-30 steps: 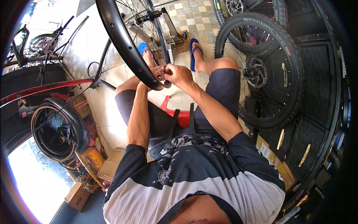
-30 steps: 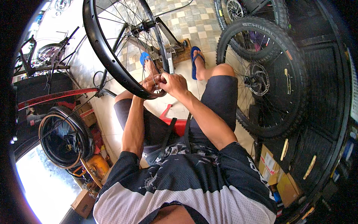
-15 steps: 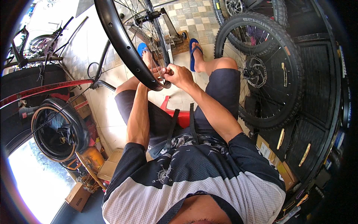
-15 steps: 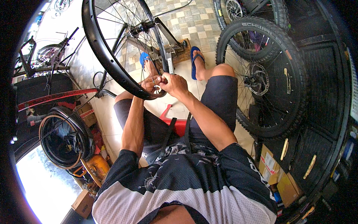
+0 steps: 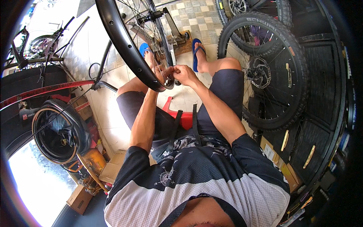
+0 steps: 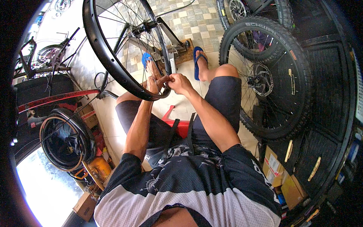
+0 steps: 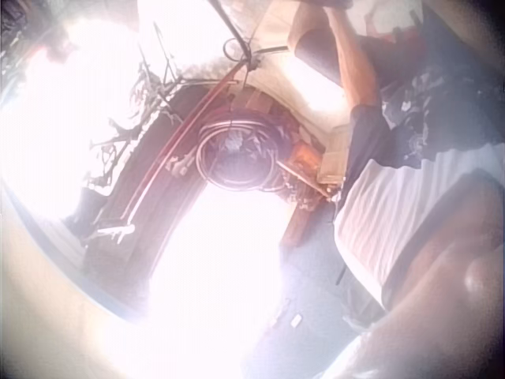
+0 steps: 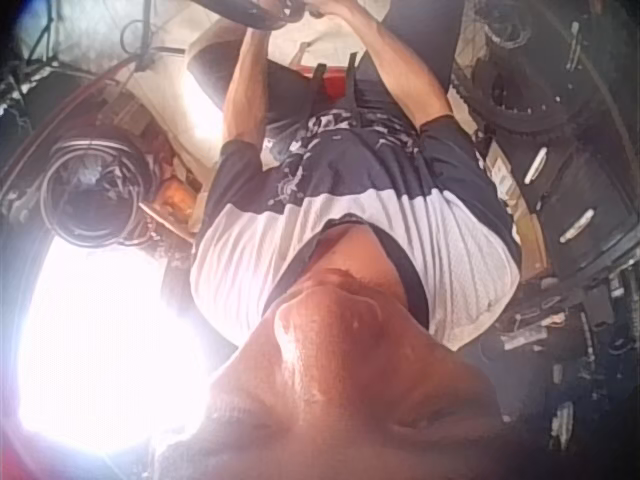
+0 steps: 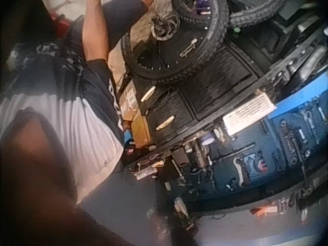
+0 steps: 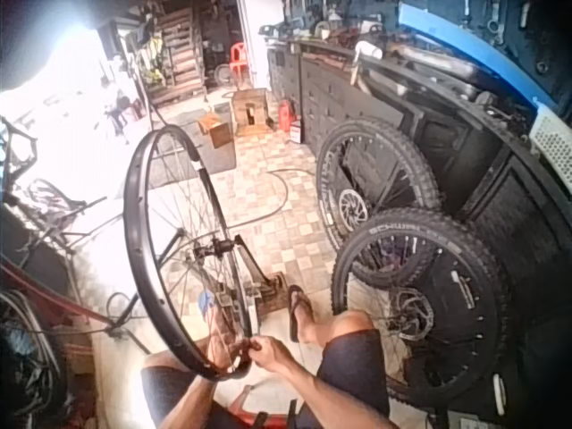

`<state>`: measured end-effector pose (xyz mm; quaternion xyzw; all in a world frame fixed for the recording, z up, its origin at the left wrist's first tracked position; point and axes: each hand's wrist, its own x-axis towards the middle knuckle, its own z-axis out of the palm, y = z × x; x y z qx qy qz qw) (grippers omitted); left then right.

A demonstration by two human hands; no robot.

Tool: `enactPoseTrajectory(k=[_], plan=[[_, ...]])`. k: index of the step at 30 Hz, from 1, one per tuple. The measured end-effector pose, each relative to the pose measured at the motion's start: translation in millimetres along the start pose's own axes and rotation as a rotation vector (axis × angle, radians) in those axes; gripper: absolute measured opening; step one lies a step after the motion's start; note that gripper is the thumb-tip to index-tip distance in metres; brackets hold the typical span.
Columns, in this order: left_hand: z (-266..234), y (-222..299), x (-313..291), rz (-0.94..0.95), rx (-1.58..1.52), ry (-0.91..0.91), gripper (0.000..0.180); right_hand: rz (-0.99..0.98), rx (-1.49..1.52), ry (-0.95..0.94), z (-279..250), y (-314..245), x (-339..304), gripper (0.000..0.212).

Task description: The person adjusts the spokes of a bicycle wheel mounted on a truing stand using a spoke wrench. They rotate the wheel and tighten or loosen individual spokes to align the rim.

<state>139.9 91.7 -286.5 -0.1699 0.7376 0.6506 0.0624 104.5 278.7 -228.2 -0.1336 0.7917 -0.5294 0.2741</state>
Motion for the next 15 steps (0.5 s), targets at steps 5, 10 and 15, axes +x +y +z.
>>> enactPoseTrajectory(k=[5, 10, 15], plan=[[-1.0, 41.7, -21.3, 0.037, 0.188, -0.023, 0.044, 0.004, 0.31, -0.063, 6.0, 6.4, 0.1, 0.023], [-20.2, 39.3, -12.7, -0.142, -0.113, 0.1, 0.043, 0.088, 0.492, -0.094, -7.1, 2.8, -1.3, 0.024], [-29.5, 13.6, -5.6, -0.039, 0.054, 0.114, 0.037, 0.074, 0.125, 0.121, -16.4, 2.1, 0.0, 0.031]])
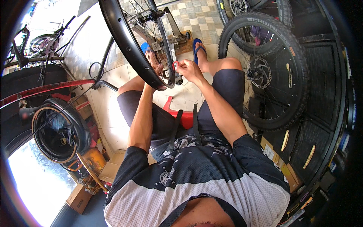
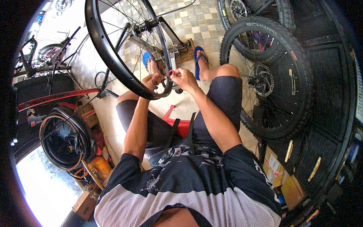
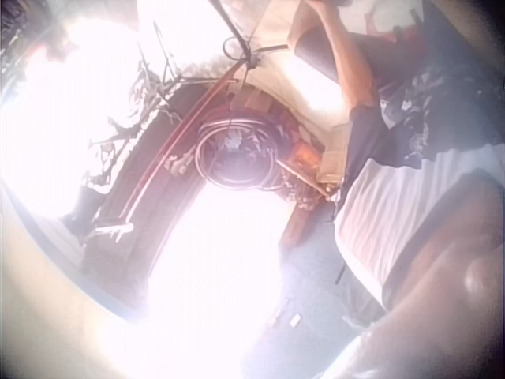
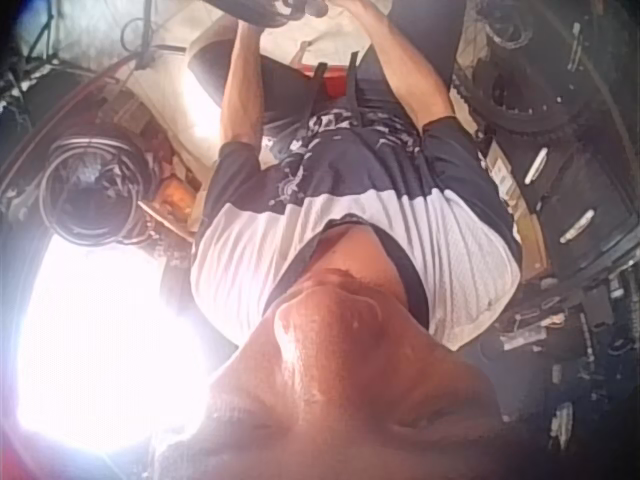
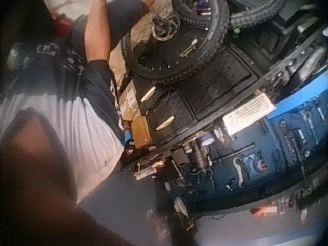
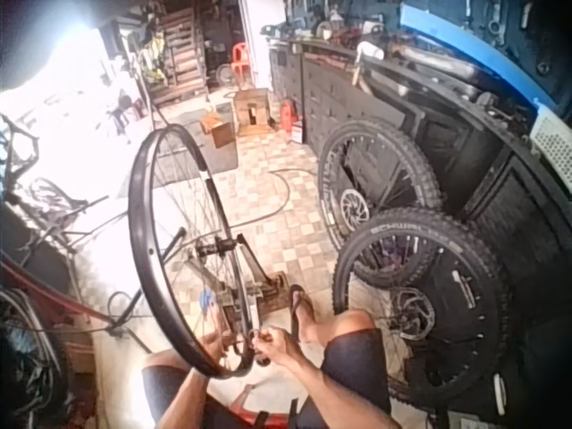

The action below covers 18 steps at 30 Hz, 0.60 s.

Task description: The person adjusts the spokes of a bicycle wheel mounted on a truing stand using a spoke wrench. They rotate the wheel and tighten or loosen individual spokes to align the rim.

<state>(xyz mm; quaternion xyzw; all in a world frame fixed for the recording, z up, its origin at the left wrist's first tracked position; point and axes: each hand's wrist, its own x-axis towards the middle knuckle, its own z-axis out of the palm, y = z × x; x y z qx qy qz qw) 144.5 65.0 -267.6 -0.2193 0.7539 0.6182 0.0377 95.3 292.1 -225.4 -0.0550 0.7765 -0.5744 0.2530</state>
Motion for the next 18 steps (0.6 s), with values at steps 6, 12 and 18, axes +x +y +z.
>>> enactPoseTrajectory(k=[6, 12, 18], plan=[[14.0, 33.0, -21.1, -0.13, -0.23, -0.239, 0.045, -0.016, -0.163, -0.02, 6.5, 0.3, -6.2, 0.034], [11.3, 37.8, -20.6, -0.186, -0.027, -0.236, 0.047, -0.001, -0.12, -0.064, 5.9, -8.3, -9.8, 0.036], [13.1, 38.3, -24.3, -0.171, -0.07, -0.225, 0.05, -0.059, -0.134, -0.073, 11.7, -12.5, -13.6, 0.032]])
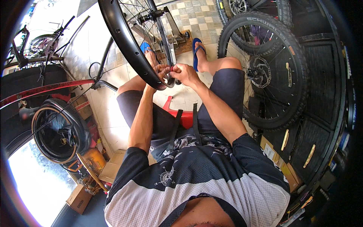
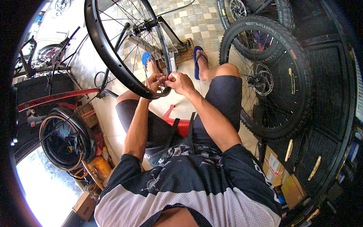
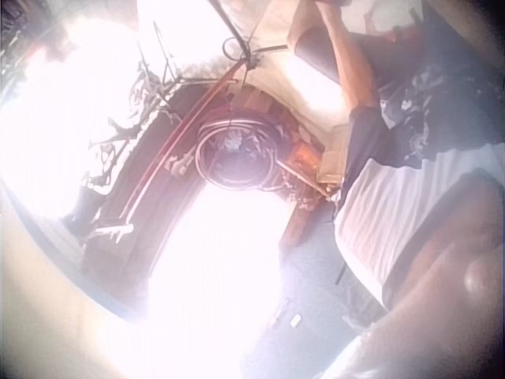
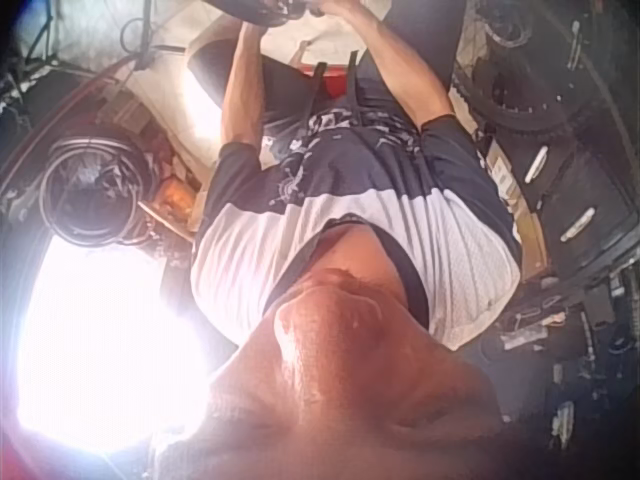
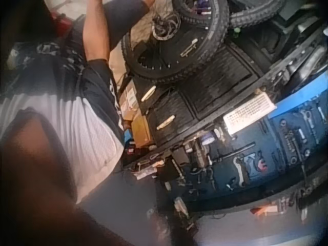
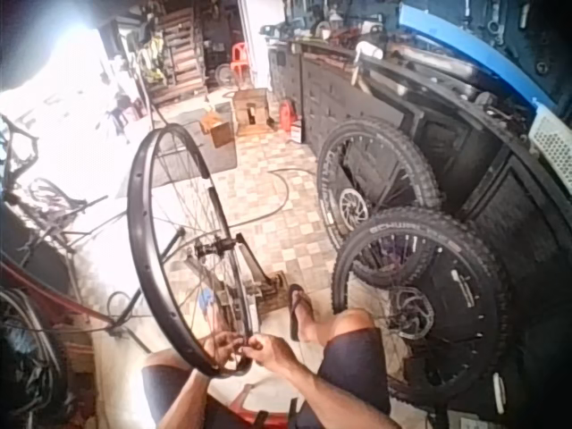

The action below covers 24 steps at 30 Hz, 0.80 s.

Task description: The person adjusts the spokes of a bicycle wheel mounted on a truing stand using a spoke wrench. They rotate the wheel and tighten or loosen individual spokes to align the rim.

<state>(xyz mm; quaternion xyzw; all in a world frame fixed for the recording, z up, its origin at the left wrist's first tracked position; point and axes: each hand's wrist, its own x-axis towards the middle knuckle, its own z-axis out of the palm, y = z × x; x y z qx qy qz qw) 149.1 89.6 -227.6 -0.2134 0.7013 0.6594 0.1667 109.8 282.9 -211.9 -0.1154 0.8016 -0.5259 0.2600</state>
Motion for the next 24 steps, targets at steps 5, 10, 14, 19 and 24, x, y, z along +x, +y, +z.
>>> enactPoseTrajectory(k=[5, 10, 14, 19, 24], plan=[[-0.4, -0.2, -0.9, 0.07, 0.022, -0.012, 0.045, 0.005, -0.06, 0.099, 2.1, 5.0, 4.0, 0.031], [0.7, -2.3, 4.0, 0.103, 0.003, -0.017, 0.04, 0.074, 0.117, 0.002, 4.4, 12.0, 6.2, 0.034], [3.6, 5.3, -2.3, 0.088, -0.074, -0.01, 0.04, -0.009, 0.09, -0.02, 3.7, 9.4, 2.7, 0.034], [-4.0, 20.8, -15.6, -0.173, -0.131, -0.122, 0.041, -0.032, 0.028, -0.06, -2.9, -5.0, -2.7, 0.028], [-0.9, 22.6, -14.0, -0.097, -0.239, -0.14, 0.035, -0.01, 0.165, -0.136, -9.5, -9.9, -4.8, 0.024]])
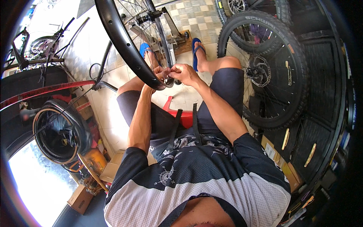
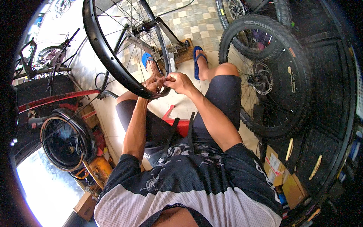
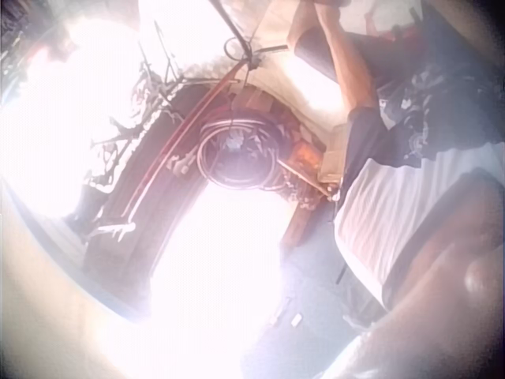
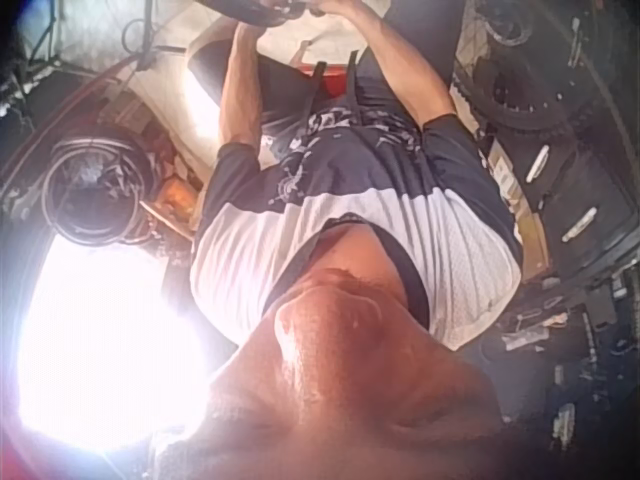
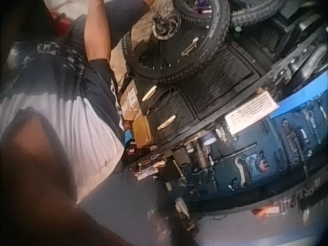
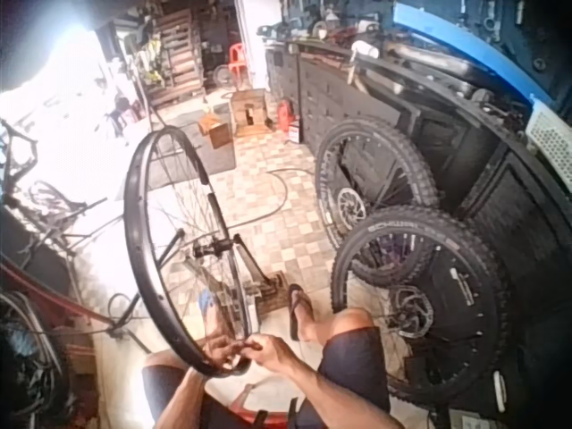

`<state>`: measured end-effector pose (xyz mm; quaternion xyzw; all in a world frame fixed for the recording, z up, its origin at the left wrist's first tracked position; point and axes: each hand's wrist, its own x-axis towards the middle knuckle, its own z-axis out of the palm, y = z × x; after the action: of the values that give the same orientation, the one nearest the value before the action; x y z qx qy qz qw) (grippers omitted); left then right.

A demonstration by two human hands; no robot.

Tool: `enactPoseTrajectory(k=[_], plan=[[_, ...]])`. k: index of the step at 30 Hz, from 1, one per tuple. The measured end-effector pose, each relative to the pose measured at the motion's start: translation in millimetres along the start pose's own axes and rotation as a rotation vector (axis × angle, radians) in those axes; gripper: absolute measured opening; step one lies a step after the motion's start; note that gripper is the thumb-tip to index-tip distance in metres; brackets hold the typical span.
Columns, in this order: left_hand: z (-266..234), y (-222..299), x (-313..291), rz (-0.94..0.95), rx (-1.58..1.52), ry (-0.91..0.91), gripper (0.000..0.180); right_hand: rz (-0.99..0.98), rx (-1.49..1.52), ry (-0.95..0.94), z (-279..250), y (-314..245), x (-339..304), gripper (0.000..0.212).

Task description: The person adjusts the spokes of a bicycle wheel mounted on a truing stand using a spoke wrench. They rotate the wheel and tighten or loosen individual spokes to align the rim.

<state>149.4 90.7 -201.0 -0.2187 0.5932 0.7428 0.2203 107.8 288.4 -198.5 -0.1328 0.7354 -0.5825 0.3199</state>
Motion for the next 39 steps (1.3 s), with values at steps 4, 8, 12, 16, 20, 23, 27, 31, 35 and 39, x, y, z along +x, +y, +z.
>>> enactPoseTrajectory(k=[4, 8, 12, 16, 20, 23, 27, 31, 35, 39], plan=[[8.7, -3.7, -1.4, 0.092, 0.031, 0.055, 0.034, 0.03, 0.078, -0.012, 1.1, 10.3, 2.7, 0.021], [18.1, -5.0, 1.4, 0.273, 0.234, 0.15, 0.031, 0.018, 0.003, 0.018, 5.7, 22.8, 8.8, 0.024], [14.0, -10.0, 4.8, 0.246, 0.371, 0.239, 0.029, -0.071, 0.189, -0.038, 10.2, 28.2, 14.7, 0.023], [-0.8, -13.4, 7.0, 0.207, -0.198, 0.257, 0.029, -0.048, 0.434, -0.098, 0.8, 29.2, 12.9, 0.021], [-3.8, -14.3, 11.0, 0.218, -0.079, 0.398, 0.03, 0.032, 0.072, 0.137, -6.8, 28.6, 17.6, 0.024], [0.7, -17.4, 14.0, 0.183, 0.058, 0.357, 0.032, 0.036, -0.135, 0.196, -5.9, 32.5, 18.4, 0.03], [4.9, -24.9, 22.4, 0.189, 0.196, 0.239, 0.035, 0.06, -0.067, 0.182, 2.8, 36.6, 18.8, 0.039], [6.6, -33.4, 26.3, 0.311, 0.172, 0.223, 0.037, 0.061, -0.017, 0.129, 6.1, 30.6, 17.3, 0.038], [-1.8, -25.1, 19.4, 0.181, 0.215, 0.156, 0.037, 0.012, -0.084, 0.085, 4.7, 19.3, 11.1, 0.033], [-1.4, -12.5, 8.1, 0.021, 0.193, 0.1, 0.039, -0.036, -0.107, 0.05, 4.1, 16.9, 8.7, 0.029]])
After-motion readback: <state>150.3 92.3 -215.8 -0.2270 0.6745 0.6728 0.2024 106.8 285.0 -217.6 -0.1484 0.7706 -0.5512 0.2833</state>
